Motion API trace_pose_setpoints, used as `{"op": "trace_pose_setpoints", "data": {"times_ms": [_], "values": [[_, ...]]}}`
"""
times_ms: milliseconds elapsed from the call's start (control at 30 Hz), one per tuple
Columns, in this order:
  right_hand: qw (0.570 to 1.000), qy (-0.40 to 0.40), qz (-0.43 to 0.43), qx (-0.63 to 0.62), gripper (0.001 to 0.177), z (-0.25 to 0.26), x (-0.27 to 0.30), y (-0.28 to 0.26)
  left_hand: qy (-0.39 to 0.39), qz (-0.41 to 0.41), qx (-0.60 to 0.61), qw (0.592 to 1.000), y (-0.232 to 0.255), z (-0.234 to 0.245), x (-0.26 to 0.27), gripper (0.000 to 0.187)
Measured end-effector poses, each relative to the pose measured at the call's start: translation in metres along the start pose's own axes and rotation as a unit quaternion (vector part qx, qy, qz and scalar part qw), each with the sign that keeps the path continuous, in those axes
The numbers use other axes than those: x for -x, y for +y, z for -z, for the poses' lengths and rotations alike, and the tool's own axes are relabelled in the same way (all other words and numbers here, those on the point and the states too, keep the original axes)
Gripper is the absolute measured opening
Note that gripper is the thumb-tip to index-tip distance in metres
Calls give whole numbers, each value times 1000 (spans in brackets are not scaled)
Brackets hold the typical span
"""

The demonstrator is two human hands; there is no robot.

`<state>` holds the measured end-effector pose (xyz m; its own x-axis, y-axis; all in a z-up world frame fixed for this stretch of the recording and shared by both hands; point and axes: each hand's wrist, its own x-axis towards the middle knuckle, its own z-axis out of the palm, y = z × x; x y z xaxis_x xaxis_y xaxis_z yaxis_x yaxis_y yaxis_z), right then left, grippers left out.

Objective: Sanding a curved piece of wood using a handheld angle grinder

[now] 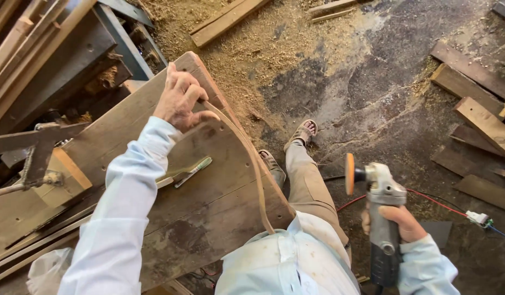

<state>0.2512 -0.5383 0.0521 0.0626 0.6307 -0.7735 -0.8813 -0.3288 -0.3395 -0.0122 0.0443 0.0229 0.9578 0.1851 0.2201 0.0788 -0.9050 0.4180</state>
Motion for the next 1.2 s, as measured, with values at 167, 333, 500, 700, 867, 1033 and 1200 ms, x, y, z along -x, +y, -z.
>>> {"op": "trace_pose_setpoints", "data": {"times_ms": [167,333,500,700,867,1033,1200], "values": [[999,28,6,-43,46,25,16,24,-113,-56,-120,985,-12,16,-1,63],[997,31,36,-63,45,19,25,40,-3,-37,-168,985,92,41,-8,62],[992,49,111,-39,46,-8,20,33,-12,330,-101,938,233,-47,90,75],[986,63,132,83,43,-35,11,6,55,344,-107,931,262,-42,111,17],[967,123,153,161,42,-57,8,-2,78,415,179,889,248,-2,140,5],[903,267,124,313,7,-95,13,-3,-41,468,422,776,254,-18,193,11],[857,233,177,424,38,-85,0,24,41,478,403,780,254,-37,205,22]]}}
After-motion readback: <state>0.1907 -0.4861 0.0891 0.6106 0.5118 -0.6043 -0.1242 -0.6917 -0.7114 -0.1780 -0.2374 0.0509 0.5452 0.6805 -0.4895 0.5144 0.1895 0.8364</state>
